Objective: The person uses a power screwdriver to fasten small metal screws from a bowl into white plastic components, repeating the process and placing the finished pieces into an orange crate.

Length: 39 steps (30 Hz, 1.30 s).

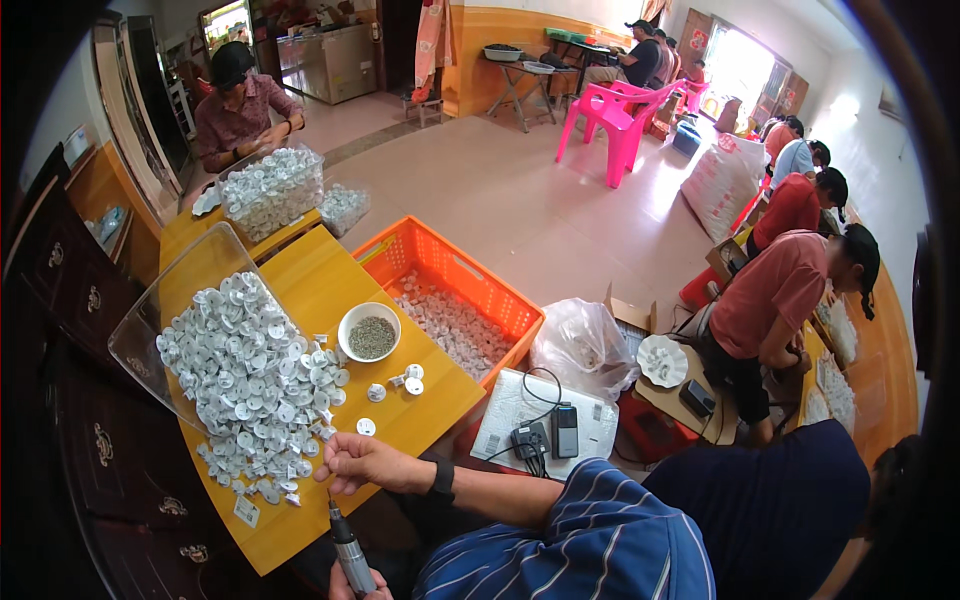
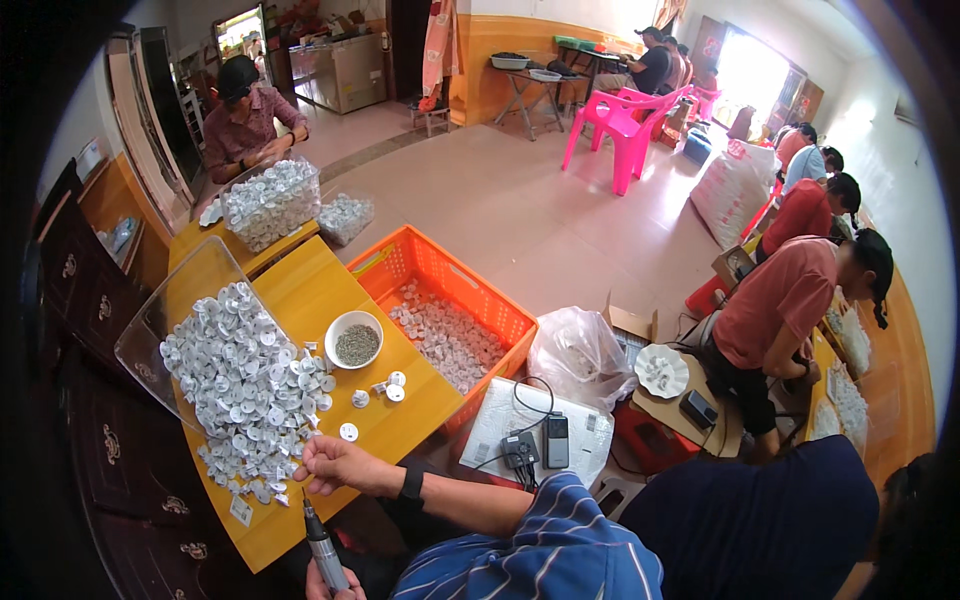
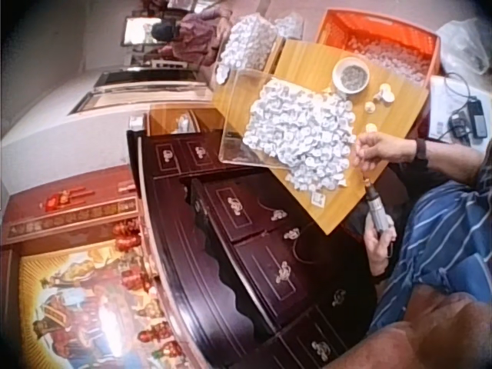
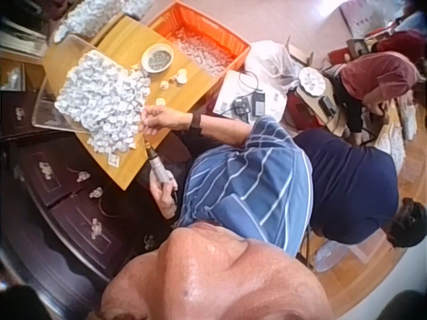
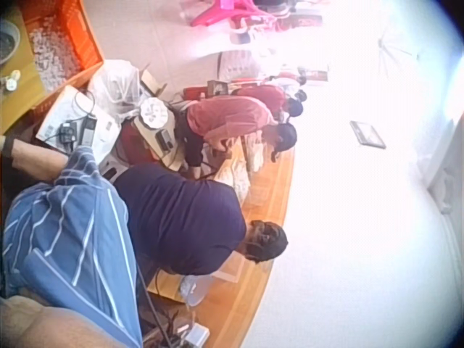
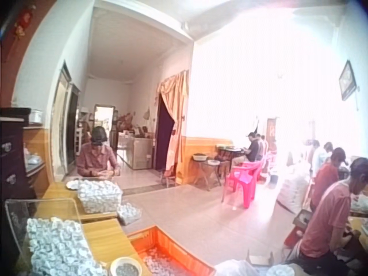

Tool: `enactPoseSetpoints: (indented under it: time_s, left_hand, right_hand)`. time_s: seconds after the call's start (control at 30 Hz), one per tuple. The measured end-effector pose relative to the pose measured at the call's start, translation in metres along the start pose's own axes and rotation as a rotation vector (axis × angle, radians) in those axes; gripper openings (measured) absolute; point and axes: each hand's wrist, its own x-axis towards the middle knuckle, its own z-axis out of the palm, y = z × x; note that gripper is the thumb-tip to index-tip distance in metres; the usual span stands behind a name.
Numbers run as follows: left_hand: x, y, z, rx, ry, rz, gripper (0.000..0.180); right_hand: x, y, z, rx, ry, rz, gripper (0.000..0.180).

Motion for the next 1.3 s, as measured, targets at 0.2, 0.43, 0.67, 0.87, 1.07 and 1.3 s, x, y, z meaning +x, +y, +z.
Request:
enactPoseSetpoints:
  time_s: [0.2,0.43,0.67,0.87,1.07,1.3]
  left_hand:
    - [0.000,-0.006,-0.009,0.002,-0.005,0.019,0.049]
    - [0.000,-0.001,-0.005,-0.021,0.008,0.008,0.052]
    - [0.000,-0.004,-0.001,-0.003,0.023,0.003,0.052]
    - [0.003,-0.005,0.004,0.012,0.009,0.012,0.057]
    - [0.007,-0.006,0.007,0.015,-0.004,0.009,0.055]
    - [0.008,-0.012,0.002,0.009,0.004,0.008,0.054]
  right_hand:
    - [0.013,0.018,0.000,-0.068,-0.071,-0.078,0.003]
    - [0.011,0.013,0.008,0.014,-0.101,-0.038,0.008]
    - [0.010,0.021,0.001,-0.005,-0.060,-0.008,0.008]
    - [0.007,0.021,-0.004,0.117,-0.086,-0.002,0.007]
    - [0.004,0.014,-0.004,0.179,-0.098,0.048,0.009]
    - [0.003,0.012,-0.007,0.203,-0.100,0.054,0.010]
